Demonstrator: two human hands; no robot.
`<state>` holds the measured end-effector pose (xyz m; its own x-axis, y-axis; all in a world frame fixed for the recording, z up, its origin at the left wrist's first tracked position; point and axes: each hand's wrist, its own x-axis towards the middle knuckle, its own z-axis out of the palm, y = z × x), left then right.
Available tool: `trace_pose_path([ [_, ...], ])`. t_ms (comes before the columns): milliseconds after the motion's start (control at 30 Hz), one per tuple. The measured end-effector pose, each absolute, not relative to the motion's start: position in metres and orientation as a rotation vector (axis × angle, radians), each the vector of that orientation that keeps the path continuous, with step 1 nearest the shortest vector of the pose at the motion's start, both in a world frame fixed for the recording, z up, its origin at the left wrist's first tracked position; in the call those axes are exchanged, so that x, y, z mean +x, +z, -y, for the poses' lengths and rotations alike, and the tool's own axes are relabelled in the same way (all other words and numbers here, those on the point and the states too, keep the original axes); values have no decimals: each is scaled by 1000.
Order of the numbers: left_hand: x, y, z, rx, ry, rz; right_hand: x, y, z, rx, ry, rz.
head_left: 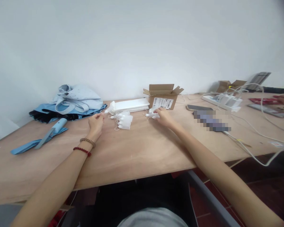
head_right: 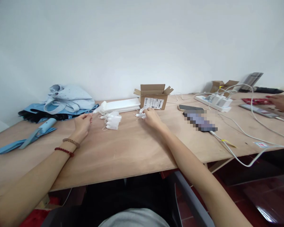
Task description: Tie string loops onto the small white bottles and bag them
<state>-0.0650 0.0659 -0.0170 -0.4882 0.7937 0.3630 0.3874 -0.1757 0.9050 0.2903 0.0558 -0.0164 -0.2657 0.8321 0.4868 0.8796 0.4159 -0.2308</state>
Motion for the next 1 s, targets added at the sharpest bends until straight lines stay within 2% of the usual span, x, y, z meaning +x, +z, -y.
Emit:
trace_pose_path([
  [367,-56,-22,-76,1867,1434,-1952,299,-16,-60,-1710,-111,2209],
  [700,-64,-30,-87,1836,1360,-1947,294,-7,-52,-1775,-133,2207],
  [1000,-59,-20,-73,1748,1436,-1980,285,-3,-44,-1751,-69,2205],
])
